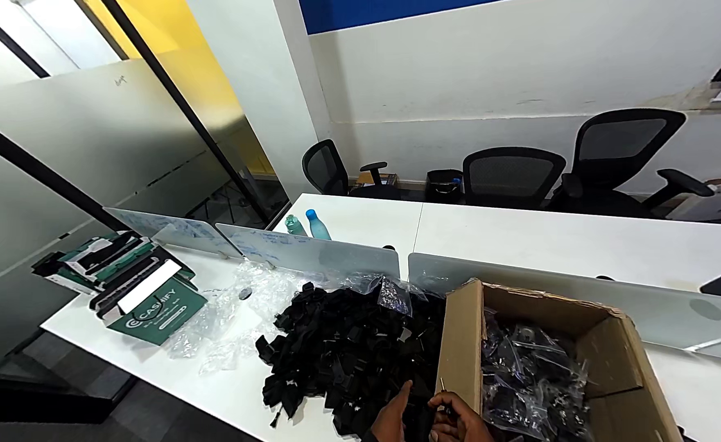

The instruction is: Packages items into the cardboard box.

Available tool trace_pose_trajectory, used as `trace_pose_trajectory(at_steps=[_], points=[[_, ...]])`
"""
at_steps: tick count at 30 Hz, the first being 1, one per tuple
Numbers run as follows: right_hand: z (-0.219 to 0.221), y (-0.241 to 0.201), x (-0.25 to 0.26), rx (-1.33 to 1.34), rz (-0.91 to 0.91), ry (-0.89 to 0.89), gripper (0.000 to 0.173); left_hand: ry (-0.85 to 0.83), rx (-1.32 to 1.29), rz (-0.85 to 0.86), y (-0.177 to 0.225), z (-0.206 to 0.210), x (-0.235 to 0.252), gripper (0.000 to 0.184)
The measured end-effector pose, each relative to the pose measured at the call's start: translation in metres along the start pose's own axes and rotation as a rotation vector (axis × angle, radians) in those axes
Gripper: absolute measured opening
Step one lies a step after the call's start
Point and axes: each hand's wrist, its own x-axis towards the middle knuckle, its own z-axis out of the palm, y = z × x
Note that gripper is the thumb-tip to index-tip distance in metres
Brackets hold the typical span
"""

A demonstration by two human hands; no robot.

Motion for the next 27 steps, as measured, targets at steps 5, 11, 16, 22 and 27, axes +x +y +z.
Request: trace_pose_trajectory(at_steps=[5, 11, 16, 22, 27], points=[[0.006, 0.003, 0.002, -0.063, 0.048, 0.014, 0.065, -0.003, 0.154, 0.042, 0.008, 0.003, 0.000, 0.110], [0.006, 0.006, 0.003, 0.119, -0.069, 0.072, 0.047, 0.115, -0.197, 0.169, -0.017, -0.001, 0.005, 0.066], [-0.009, -0.008, 0.009, 0.383, -0.212, -0.202, 0.043, 0.135, -1.000, 0.325, -0.044, 0.000, 0.009, 0.039], [-0.013, -0.021, 0.014, 0.269, -0.251, -0.210, 0.042, -0.180, -1.268, 0.551, -0.035, 0.014, 0.009, 0.043], [-0.004, -0.030, 0.010, -0.149, -0.533, -0.028, 0.031, -0.040, -1.274, 0.506, -0.035, 0.014, 0.010, 0.037]])
